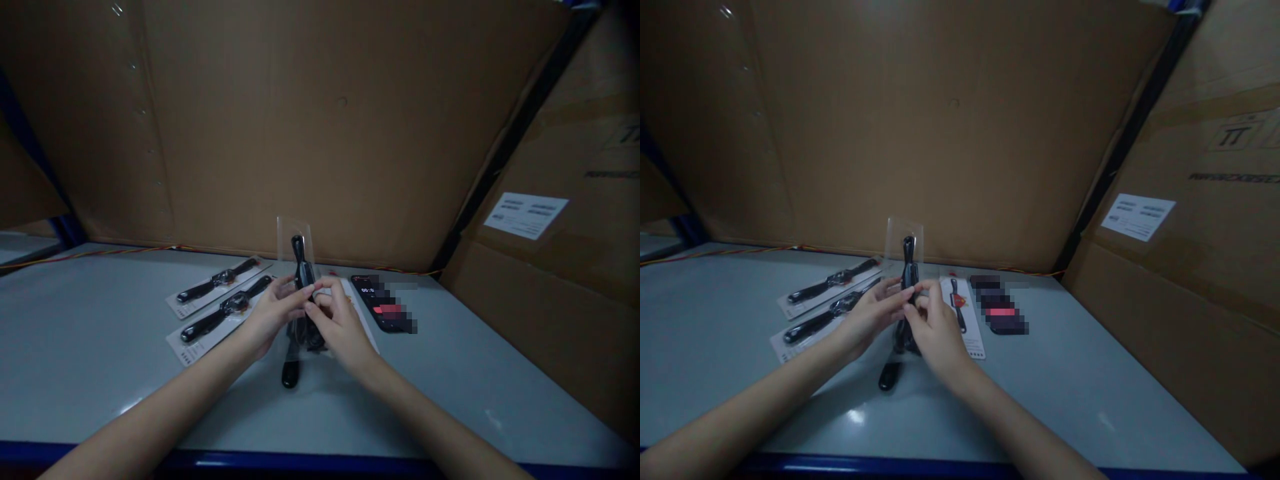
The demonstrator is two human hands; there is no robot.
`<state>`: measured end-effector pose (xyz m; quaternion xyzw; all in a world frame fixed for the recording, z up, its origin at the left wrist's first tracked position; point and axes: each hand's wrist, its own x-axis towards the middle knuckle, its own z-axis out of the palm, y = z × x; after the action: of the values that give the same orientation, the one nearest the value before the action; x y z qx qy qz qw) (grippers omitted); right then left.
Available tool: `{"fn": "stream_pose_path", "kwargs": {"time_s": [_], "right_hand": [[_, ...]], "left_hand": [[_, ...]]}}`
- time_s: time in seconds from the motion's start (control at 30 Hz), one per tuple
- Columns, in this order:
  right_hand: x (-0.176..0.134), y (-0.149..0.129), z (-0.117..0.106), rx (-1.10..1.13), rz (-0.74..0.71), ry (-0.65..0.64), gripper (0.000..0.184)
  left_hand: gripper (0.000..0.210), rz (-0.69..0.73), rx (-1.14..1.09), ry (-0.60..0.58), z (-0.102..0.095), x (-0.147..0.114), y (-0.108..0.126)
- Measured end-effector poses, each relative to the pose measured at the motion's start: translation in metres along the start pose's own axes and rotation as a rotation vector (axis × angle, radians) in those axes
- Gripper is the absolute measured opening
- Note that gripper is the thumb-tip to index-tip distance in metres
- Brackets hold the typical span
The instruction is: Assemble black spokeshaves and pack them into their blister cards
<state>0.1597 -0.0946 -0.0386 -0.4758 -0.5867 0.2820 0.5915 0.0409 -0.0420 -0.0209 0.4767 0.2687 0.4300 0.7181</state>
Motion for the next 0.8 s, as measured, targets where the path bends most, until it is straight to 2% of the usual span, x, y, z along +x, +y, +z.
{"fn": "stream_pose_path", "kwargs": {"time_s": [0.13, 0.3, 0.43, 0.53, 0.63, 0.8], "right_hand": [[0.003, -0.005, -0.005, -0.042, 0.003, -0.093, 0.021], [0.009, -0.009, -0.012, -0.08, -0.006, -0.157, 0.027], [0.012, -0.008, -0.015, -0.069, 0.001, -0.157, 0.031], [0.015, -0.005, -0.017, -0.011, 0.011, -0.112, 0.039], [0.016, -0.003, -0.017, 0.053, 0.103, -0.117, 0.045], [0.012, -0.005, -0.011, 0.186, 0.359, -0.299, 0.035]], "left_hand": [[0.053, -0.008, -0.067, -0.047, -0.001, -0.001, 0.002], [0.051, -0.058, -0.114, -0.034, -0.008, 0.004, -0.002], [0.039, -0.107, -0.127, 0.022, -0.009, 0.006, -0.002], [0.029, -0.127, -0.134, -0.012, -0.008, 0.004, 0.001], [0.034, -0.093, -0.128, -0.025, -0.008, 0.003, 0.0], [0.052, 0.007, -0.161, 0.011, -0.009, 0.003, -0.001]]}}
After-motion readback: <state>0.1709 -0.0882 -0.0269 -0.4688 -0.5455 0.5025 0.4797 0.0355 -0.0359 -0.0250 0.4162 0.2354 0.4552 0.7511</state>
